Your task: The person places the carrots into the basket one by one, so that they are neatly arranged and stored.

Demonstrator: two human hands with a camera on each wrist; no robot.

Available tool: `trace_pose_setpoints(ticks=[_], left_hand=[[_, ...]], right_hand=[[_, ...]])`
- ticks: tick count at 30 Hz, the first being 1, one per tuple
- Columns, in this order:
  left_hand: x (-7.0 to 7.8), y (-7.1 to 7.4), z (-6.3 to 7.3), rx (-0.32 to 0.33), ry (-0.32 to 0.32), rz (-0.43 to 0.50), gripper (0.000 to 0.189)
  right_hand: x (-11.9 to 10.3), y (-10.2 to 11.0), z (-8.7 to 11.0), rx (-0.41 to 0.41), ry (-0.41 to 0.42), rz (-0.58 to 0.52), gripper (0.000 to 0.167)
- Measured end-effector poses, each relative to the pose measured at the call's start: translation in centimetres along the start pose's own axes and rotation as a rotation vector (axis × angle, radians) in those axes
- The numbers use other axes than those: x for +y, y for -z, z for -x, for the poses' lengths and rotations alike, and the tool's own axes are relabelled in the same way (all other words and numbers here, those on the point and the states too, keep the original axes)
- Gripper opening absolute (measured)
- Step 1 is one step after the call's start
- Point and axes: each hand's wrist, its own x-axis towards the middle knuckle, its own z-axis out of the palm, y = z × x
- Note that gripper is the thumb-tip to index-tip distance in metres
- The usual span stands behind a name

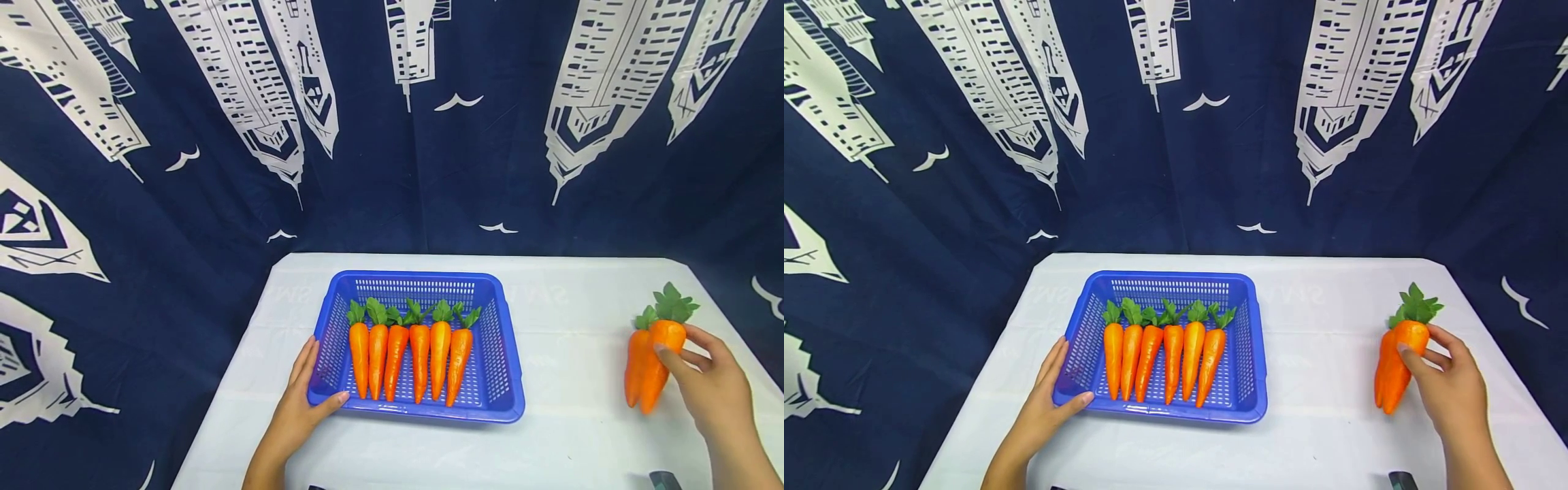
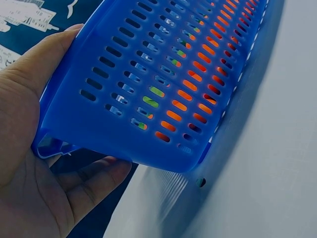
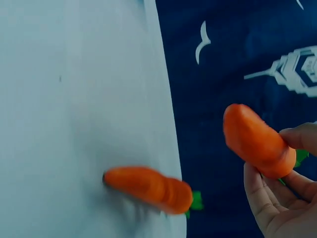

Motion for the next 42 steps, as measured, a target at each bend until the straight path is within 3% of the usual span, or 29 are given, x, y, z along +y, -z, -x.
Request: trace_pose_setpoints(ticks=[9,16,26,42], left_hand=[[0.0,0.0,0.0,0.000,-0.002,0.003,0.104],[-0.1,0.0,0.0,0.002,-0.002,0.001,0.104],[-0.1,-0.1,0.0,-0.006,0.009,-0.007,0.104],[-0.3,0.0,0.1,-0.003,0.016,0.005,0.104]], right_hand=[[-1.8,-1.6,1.5,-0.036,0.168,0.019,0.078],[-3.4,-3.2,2.9,-0.053,0.345,-0.109,0.065],[-6.9,-4.9,4.4,-0.113,0.575,-0.138,0.056],[-13.4,-7.1,6.5,-0.205,0.749,-0.213,0.053]])
